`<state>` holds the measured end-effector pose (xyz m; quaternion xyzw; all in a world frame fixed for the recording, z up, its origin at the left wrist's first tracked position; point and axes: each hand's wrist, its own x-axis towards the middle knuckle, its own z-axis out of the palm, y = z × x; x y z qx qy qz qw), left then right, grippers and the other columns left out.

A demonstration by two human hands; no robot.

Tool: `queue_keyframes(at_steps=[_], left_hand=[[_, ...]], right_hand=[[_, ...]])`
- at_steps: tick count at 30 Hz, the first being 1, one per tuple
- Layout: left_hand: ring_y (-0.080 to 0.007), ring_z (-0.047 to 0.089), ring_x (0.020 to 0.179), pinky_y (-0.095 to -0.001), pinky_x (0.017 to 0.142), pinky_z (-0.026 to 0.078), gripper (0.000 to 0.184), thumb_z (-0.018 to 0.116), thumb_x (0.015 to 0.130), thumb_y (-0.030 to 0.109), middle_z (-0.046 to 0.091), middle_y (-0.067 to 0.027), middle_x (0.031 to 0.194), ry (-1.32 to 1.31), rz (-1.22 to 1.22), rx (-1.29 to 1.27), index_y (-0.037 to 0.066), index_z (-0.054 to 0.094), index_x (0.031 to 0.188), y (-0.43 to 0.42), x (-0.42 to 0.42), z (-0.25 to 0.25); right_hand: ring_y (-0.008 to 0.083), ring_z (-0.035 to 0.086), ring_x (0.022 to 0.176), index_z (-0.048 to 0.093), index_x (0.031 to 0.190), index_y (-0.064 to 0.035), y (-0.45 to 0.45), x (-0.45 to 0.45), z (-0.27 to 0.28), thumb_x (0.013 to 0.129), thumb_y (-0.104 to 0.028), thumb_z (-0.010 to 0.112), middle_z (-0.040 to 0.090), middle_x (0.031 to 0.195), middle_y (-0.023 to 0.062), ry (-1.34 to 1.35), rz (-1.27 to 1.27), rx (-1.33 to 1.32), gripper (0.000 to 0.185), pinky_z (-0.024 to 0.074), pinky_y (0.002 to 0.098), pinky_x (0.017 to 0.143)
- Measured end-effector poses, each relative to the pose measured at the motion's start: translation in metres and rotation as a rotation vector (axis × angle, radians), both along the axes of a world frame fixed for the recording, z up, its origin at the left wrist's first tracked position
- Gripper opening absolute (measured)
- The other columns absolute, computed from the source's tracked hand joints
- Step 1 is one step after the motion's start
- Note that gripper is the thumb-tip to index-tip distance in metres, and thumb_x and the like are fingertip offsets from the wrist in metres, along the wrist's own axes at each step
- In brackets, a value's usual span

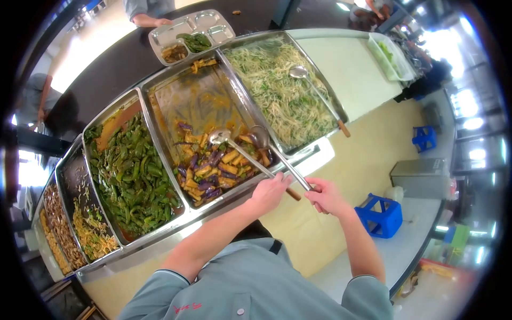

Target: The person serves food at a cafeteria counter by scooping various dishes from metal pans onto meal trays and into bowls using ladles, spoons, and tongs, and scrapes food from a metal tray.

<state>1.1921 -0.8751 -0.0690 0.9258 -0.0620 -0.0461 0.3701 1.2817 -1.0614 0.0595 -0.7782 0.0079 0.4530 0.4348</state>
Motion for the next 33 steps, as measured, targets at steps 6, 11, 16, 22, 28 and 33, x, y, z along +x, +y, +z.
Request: queue_keyframes(at_steps=[6, 11, 16, 22, 28, 33], left_hand=[[-0.0301, 0.066, 0.091, -0.0383, 0.075, 0.055, 0.028, 0.061, 0.076, -0.003, 0.058, -0.0091, 0.114, -0.094, 0.068, 0.016, 0.007, 0.064, 0.101, 0.046, -0.092, 0.024], [-0.0293, 0.066, 0.097, -0.0376, 0.081, 0.055, 0.032, 0.068, 0.069, -0.008, 0.060, -0.0105, 0.116, -0.152, 0.250, -0.069, 0.008, 0.069, 0.097, 0.107, -0.179, 0.066], [-0.0307, 0.063, 0.098, -0.0398, 0.082, 0.055, 0.032, 0.072, 0.065, -0.005, 0.060, -0.0115, 0.118, -0.206, 0.367, -0.002, 0.005, 0.066, 0.095, 0.120, -0.220, 0.105], [-0.0326, 0.061, 0.106, -0.0410, 0.087, 0.053, 0.031, 0.069, 0.069, -0.003, 0.061, -0.0123, 0.120, -0.178, 0.403, 0.106, 0.007, 0.069, 0.099, 0.123, -0.234, 0.097], [-0.0289, 0.061, 0.107, -0.0402, 0.086, 0.054, 0.038, 0.069, 0.067, -0.004, 0.060, -0.0083, 0.122, -0.071, 0.398, 0.188, 0.011, 0.071, 0.102, 0.111, -0.234, 0.085], [-0.0282, 0.059, 0.104, -0.0386, 0.081, 0.054, 0.035, 0.071, 0.064, -0.003, 0.059, -0.0063, 0.116, 0.012, 0.394, 0.169, 0.009, 0.070, 0.098, 0.105, -0.212, 0.080]], right_hand=[[0.0104, 0.049, 0.042, 0.056, 0.132, -0.0016, 0.037, -0.017, 0.026, 0.092, -0.010, 0.064, 0.060, 0.067, 0.0037, 0.161, 0.021, 0.039, 0.041, 0.0352, 0.0254, 0.035], [0.0106, 0.051, 0.043, 0.058, 0.124, -0.0015, 0.062, -0.044, -0.010, 0.094, -0.011, 0.061, 0.060, 0.069, 0.0041, 0.371, -0.065, 0.253, 0.031, 0.0381, 0.0247, 0.036], [0.0116, 0.053, 0.045, 0.055, 0.121, -0.0030, 0.069, -0.057, -0.036, 0.099, -0.011, 0.054, 0.060, 0.073, 0.0067, 0.543, -0.207, 0.451, 0.024, 0.0398, 0.0244, 0.036], [0.0133, 0.053, 0.047, 0.053, 0.122, -0.0040, 0.086, -0.059, -0.081, 0.103, -0.013, 0.048, 0.060, 0.076, 0.0099, 0.782, -0.267, 0.765, 0.021, 0.0414, 0.0250, 0.037], [0.0124, 0.053, 0.045, 0.055, 0.126, -0.0021, 0.092, -0.026, -0.076, 0.098, -0.008, 0.055, 0.061, 0.072, 0.0086, 0.570, -0.165, 0.602, 0.028, 0.0391, 0.0242, 0.037], [0.0097, 0.049, 0.043, 0.058, 0.134, -0.0069, 0.073, 0.013, -0.049, 0.089, -0.002, 0.062, 0.060, 0.068, 0.0033, 0.042, 0.310, 0.248, 0.045, 0.0360, 0.0236, 0.039]])
